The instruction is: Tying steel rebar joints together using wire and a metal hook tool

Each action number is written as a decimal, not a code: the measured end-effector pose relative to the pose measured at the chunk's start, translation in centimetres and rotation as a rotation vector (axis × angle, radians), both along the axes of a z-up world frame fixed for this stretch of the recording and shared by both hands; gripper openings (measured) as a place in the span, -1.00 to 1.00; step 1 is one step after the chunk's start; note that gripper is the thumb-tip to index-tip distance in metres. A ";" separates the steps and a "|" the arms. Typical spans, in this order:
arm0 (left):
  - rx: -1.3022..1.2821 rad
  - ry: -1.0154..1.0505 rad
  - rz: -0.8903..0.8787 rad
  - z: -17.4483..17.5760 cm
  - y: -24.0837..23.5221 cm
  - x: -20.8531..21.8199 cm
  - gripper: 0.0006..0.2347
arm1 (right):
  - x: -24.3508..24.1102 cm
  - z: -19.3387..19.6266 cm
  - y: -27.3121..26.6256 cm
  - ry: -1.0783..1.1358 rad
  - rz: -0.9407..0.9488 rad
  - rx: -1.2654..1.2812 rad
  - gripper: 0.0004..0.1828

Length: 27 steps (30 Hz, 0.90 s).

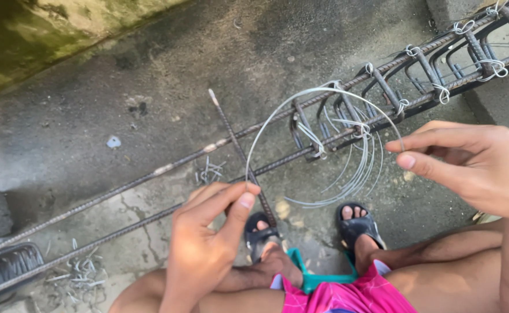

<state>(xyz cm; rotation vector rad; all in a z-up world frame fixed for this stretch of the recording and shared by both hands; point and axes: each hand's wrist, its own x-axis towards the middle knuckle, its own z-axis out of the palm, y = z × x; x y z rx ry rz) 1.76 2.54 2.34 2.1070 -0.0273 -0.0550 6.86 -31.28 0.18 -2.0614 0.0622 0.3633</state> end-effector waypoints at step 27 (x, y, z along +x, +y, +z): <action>-0.053 -0.325 0.067 -4.9 -7.0 -1.1 -0.88 | -2.8 -5.1 9.1 0.169 -0.104 0.526 -0.71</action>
